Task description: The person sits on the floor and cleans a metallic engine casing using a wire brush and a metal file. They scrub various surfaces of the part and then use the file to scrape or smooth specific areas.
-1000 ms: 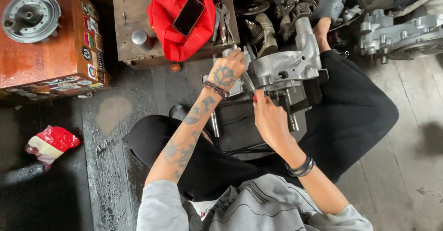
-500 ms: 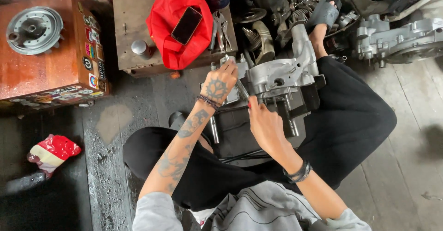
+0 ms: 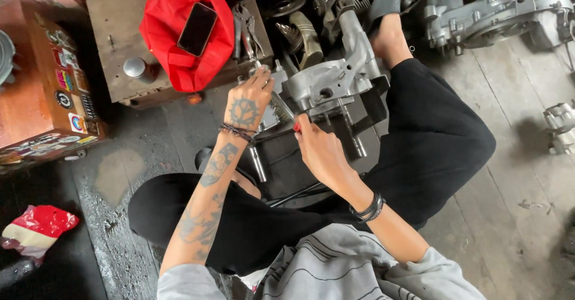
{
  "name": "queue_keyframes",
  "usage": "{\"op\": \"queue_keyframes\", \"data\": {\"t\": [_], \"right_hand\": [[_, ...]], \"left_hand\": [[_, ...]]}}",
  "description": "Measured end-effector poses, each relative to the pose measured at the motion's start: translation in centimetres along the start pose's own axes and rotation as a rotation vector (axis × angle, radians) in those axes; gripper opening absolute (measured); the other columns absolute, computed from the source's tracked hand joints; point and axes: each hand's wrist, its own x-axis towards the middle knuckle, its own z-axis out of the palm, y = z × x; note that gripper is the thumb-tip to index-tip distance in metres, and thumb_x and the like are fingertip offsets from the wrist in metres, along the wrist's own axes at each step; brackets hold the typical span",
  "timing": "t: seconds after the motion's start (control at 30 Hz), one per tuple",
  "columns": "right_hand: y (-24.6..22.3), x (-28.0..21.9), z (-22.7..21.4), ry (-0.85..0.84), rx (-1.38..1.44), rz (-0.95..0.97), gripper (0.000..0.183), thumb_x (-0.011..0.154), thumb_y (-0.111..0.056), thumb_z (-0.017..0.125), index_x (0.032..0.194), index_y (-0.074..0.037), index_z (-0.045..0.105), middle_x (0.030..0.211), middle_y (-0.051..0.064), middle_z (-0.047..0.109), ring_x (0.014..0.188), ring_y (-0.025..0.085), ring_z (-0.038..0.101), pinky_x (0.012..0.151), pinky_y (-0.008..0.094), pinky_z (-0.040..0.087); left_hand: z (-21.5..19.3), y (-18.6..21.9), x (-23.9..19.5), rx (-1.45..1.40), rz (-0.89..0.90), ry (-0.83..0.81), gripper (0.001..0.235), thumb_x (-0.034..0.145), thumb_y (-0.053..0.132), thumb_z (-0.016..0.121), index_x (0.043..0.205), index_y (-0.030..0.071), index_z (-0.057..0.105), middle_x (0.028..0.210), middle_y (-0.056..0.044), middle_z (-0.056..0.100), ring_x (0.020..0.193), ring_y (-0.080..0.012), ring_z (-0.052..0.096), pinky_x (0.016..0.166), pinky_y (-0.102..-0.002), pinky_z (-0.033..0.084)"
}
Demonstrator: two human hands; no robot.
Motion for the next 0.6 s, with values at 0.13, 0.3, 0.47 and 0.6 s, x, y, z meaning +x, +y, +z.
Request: {"op": "queue_keyframes", "data": {"t": [0.13,0.3,0.47,0.6], "right_hand": [[-0.4,1.2,1.2,0.006,-0.039,-0.018,0.016,0.109,-0.018,0.045,0.124,-0.014,0.042,0.083,0.014,0.065,0.064,0.042,0.073,0.053,0.048,0.062],[-0.5,2.9,2.3,0.109,-0.094,-0.068,0.015,0.107,-0.016,0.047,0.121,-0.014,0.041,0.078,0.011,0.062,0.059,0.037,0.072,0.051,0.045,0.061],[-0.1,1.1,1.4,0.072,-0.002,-0.063,0.018,0.107,-0.015,0.049,0.123,-0.013,0.042,0.082,0.013,0.066,0.061,0.039,0.072,0.052,0.048,0.061],[-0.6,0.7,1.1,0.085,0.053,-0.058,0.021,0.106,-0.015,0.049,0.126,-0.012,0.042,0.087,0.016,0.069,0.064,0.040,0.073,0.056,0.051,0.061]], "left_hand": [[-2.0,-0.2,0.4,-0.026,-0.040,-0.051,0.019,0.089,0.010,0.076,0.107,0.011,0.077,0.115,-0.003,0.073,0.119,-0.0182,0.067,0.080,-0.025,0.060],[-1.2,-0.9,0.3,0.055,-0.075,-0.021,0.024,0.087,0.010,0.074,0.111,0.013,0.076,0.125,-0.002,0.072,0.123,-0.0169,0.065,0.083,-0.026,0.061],[-1.5,-0.5,0.5,-0.022,-0.072,-0.033,0.019,0.090,0.012,0.072,0.108,0.017,0.076,0.124,0.001,0.072,0.122,-0.0144,0.065,0.082,-0.025,0.060],[-1.9,-0.1,0.8,-0.059,-0.084,-0.023,0.018,0.090,0.012,0.072,0.106,0.017,0.077,0.124,0.002,0.073,0.120,-0.0150,0.066,0.080,-0.026,0.061]]}}
